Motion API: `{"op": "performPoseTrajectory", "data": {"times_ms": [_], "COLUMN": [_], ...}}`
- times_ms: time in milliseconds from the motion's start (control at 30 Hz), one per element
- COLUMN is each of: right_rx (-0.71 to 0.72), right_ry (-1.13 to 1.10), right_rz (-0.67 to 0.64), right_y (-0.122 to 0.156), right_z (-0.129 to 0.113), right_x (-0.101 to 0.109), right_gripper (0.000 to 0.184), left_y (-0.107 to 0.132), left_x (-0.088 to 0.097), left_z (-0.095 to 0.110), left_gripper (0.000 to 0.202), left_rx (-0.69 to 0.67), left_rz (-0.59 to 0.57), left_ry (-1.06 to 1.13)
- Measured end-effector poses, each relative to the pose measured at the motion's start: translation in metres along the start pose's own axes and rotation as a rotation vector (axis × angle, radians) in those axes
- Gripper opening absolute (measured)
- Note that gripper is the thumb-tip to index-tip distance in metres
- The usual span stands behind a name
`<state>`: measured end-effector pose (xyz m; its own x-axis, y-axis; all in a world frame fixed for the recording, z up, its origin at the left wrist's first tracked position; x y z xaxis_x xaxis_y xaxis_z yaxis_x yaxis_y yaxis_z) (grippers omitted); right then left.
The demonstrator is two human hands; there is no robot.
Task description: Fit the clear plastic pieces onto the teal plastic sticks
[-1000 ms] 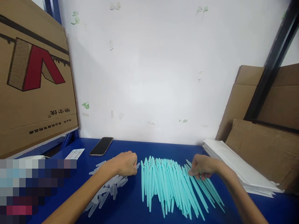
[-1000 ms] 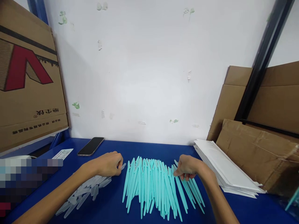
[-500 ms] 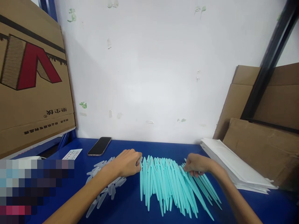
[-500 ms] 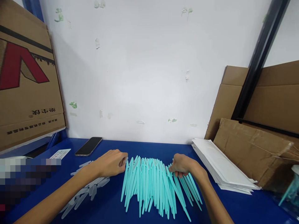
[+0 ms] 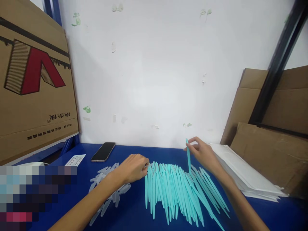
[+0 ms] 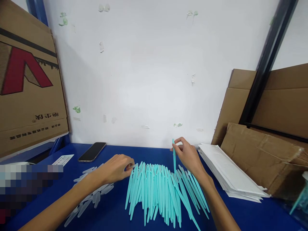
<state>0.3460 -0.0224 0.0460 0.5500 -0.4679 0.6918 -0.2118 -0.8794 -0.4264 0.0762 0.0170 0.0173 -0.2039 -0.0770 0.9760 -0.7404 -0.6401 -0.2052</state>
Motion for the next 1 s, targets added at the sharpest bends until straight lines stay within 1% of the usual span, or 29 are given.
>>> {"op": "performPoseTrajectory", "data": {"times_ms": [67,133,167,233,333,433,533,633,833,1000], "right_rx": [0.104,0.174,0.204,0.261,0.336,0.383,0.418,0.437,0.455,0.457], "right_ry": [-0.052,-0.087,-0.095,-0.101,-0.095,-0.068,-0.052,-0.034,-0.021,-0.063], "right_rz": [0.118,0.147,0.132,0.045,-0.126,-0.244,-0.328,-0.357,-0.321,-0.322], "right_y": [0.005,0.011,0.013,0.016,0.023,0.031,0.04,0.044,0.042,0.044], "right_z": [-0.022,-0.037,-0.043,-0.051,-0.062,-0.072,-0.078,-0.078,-0.075,-0.079], "right_x": [0.013,0.017,0.015,0.004,-0.021,-0.045,-0.063,-0.072,-0.07,-0.068], "right_gripper": [0.026,0.03,0.031,0.034,0.034,0.033,0.031,0.03,0.029,0.029], "left_y": [0.0,0.0,0.0,0.0,-0.001,-0.001,0.0,0.001,0.001,0.002], "left_x": [0.0,0.002,0.003,0.004,0.003,0.003,0.005,0.006,0.009,0.005], "left_z": [0.0,0.0,-0.001,-0.002,-0.004,0.0,0.004,0.006,0.004,0.011], "left_gripper": [0.021,0.024,0.025,0.028,0.031,0.032,0.03,0.029,0.029,0.027], "left_rx": [-0.004,-0.006,-0.004,0.008,0.025,0.0,-0.035,-0.039,-0.027,-0.051], "left_rz": [0.019,0.059,0.08,0.108,0.114,0.121,0.151,0.167,0.179,0.149], "left_ry": [0.048,0.123,0.165,0.235,0.313,0.345,0.356,0.363,0.376,0.384]}}
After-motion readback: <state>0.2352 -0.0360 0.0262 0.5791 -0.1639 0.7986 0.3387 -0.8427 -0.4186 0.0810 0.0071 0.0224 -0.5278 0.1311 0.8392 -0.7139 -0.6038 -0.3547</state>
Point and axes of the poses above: each hand's wrist, its own y-axis away from the middle knuckle, its own x-axis out of the back of the hand, z = x × y, the point moved 7 cm from there along -y, towards the middle knuckle, and after that the axes turned 1 degree about x, right-handed, at the moved point
